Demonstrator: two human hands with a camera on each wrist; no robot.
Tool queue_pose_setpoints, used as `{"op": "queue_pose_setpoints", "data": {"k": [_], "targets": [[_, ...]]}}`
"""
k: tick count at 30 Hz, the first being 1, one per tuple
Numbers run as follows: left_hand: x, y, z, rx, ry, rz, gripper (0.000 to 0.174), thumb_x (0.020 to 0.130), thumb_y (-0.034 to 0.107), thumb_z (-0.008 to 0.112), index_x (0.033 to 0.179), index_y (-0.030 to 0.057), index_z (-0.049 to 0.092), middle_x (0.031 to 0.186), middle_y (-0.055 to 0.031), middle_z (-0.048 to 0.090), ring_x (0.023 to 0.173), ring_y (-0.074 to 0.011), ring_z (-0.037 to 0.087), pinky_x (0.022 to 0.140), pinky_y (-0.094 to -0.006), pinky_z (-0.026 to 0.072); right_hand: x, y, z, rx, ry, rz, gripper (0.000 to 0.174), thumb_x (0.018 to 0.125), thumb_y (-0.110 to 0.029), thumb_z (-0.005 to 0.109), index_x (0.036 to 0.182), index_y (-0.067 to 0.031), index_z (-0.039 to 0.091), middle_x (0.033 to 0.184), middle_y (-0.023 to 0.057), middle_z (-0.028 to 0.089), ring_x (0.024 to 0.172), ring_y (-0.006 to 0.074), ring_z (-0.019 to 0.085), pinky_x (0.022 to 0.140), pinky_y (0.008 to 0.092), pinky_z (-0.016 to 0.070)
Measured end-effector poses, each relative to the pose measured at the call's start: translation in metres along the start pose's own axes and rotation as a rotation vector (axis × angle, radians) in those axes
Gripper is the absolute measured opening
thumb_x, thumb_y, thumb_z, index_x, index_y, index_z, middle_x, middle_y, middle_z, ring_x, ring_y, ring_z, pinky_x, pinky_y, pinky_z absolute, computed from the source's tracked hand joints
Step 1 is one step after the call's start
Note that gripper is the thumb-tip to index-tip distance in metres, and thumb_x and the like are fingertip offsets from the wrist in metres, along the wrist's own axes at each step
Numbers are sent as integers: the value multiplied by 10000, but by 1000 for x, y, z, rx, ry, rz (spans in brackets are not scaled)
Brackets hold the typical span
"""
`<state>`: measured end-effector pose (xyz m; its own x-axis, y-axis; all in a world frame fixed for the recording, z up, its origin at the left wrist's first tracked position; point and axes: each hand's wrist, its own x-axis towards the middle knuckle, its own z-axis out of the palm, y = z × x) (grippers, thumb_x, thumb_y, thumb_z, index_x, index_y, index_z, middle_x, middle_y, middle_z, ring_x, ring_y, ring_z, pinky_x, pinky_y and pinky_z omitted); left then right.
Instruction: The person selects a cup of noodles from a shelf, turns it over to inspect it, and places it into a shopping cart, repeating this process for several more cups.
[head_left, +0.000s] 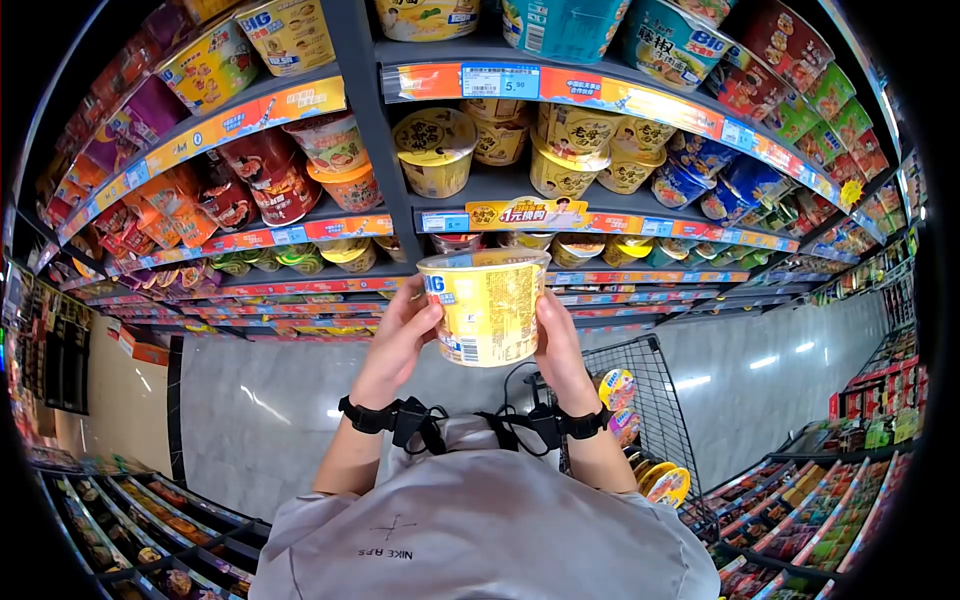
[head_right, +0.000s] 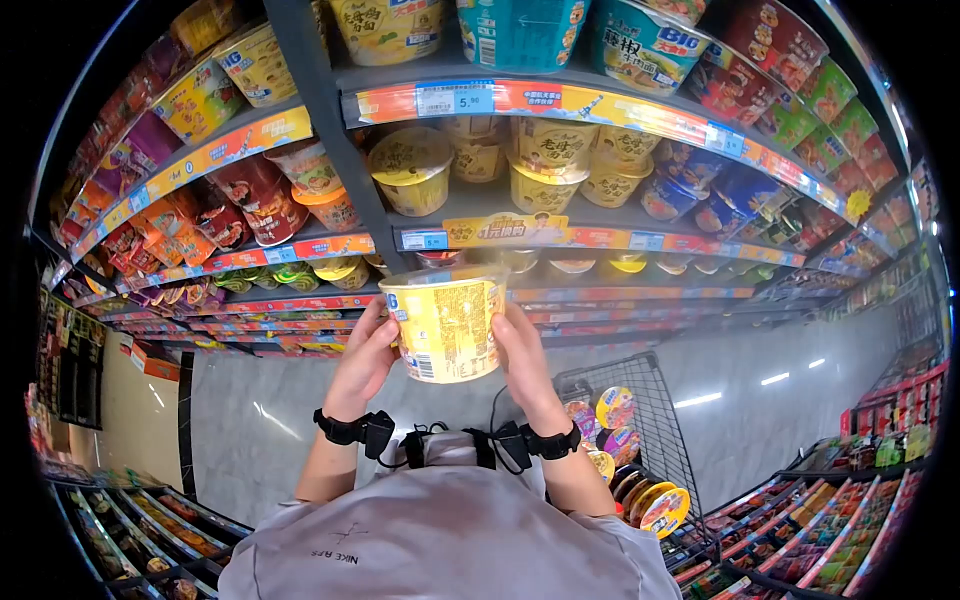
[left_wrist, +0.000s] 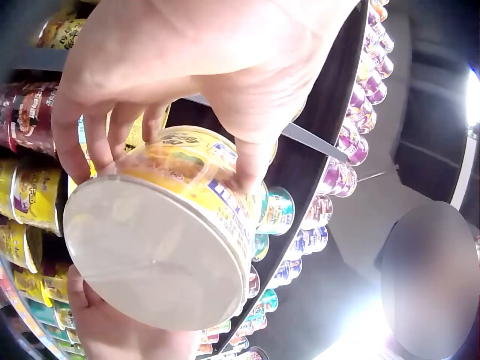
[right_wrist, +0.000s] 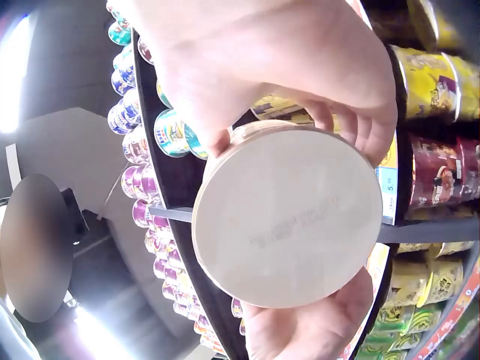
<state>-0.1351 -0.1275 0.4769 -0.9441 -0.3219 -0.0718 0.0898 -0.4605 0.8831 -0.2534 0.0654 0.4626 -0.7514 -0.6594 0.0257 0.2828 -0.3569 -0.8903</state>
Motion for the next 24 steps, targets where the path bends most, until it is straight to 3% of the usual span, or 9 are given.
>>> {"op": "queue_pose_setpoints", "data": {"k": [6, 9, 12, 15, 17, 18, 22, 23, 24], "targets": [[2, -4, -9, -109, -5, -13, 569, 886, 231, 679, 1368, 128, 393, 1186, -40, 595, 1099, -152, 572, 925, -344, 453, -1, -3, 1, -13, -37, 28, 481, 1005, -291, 498, 1341, 52, 462, 1310, 97, 542, 1187, 147, 508, 1016, 295, 376], [6, -7, -2, -135, -50, 47, 598, 865, 235, 698, 1364, 124, 388, 1205, -53, 584, 1121, -170, 563, 939, -366, 449, 5, 1, -1, 69, -49, 89, 465, 1016, -281, 477, 1341, 51, 470, 1317, 99, 538, 1196, 145, 498, 1012, 295, 376], [11, -16, -1, -182, 68, -11, 674, 851, 234, 714, 1406, 120, 350, 1227, -76, 576, 1135, -182, 558, 946, -362, 449, 11, 18, -12, -20, -8, 120, 437, 1041, -301, 397, 1338, 9, 475, 1284, 88, 579, 1160, 147, 561, 979, 286, 437], [10, -12, 5, -69, 140, -63, 684, 866, 218, 700, 1429, 110, 327, 1227, -81, 577, 1115, -174, 570, 919, -337, 461, 12, 23, -9, -86, 45, 7, 468, 1040, -341, 393, 1353, 0, 466, 1276, 91, 590, 1134, 163, 580, 990, 296, 432], [5, -5, 6, 2, 137, -60, 664, 886, 198, 682, 1437, 106, 324, 1219, -87, 581, 1093, -172, 584, 893, -322, 474, 6, 26, -11, -16, 6, 0, 508, 1032, -383, 402, 1371, -8, 451, 1302, 96, 580, 1144, 184, 586, 1003, 319, 437], [4, -5, 2, -15, 58, -14, 651, 890, 193, 678, 1434, 102, 332, 1226, -91, 579, 1096, -173, 583, 887, -327, 478, 4, 24, -16, 119, 16, 133, 566, 1011, -364, 447, 1432, 4, 360, 1357, 99, 523, 1245, 189, 496, 1054, 333, 385], [2, -7, 4, -116, -61, 12, 613, 906, 176, 659, 1431, 86, 354, 1264, -103, 561, 1158, -211, 555, 947, -361, 465, 1, -2, -12, 453, -52, 139, 805, 938, -676, 336, 1418, -32, 388, 1379, 156, 512, 1209, 285, 553, 1007, 432, 462], [3, -10, 6, -143, -89, 3, 608, 912, 170, 650, 1434, 83, 352, 1278, -105, 555, 1176, -227, 545, 973, -377, 458, 0, -7, -9, 616, -128, 159, 781, 949, -661, 328, 1415, -37, 393, 1367, 159, 519, 1202, 283, 556, 1000, 426, 468], [1, -14, 6, -118, -110, -7, 554, 954, 205, 598, 1438, 86, 355, 1310, -105, 541, 1208, -237, 532, 1009, -409, 444, -1, -11, -3, 483, -55, 154, 737, 972, -621, 322, 1416, -36, 391, 1353, 152, 528, 1187, 265, 563, 995, 403, 466]]}}
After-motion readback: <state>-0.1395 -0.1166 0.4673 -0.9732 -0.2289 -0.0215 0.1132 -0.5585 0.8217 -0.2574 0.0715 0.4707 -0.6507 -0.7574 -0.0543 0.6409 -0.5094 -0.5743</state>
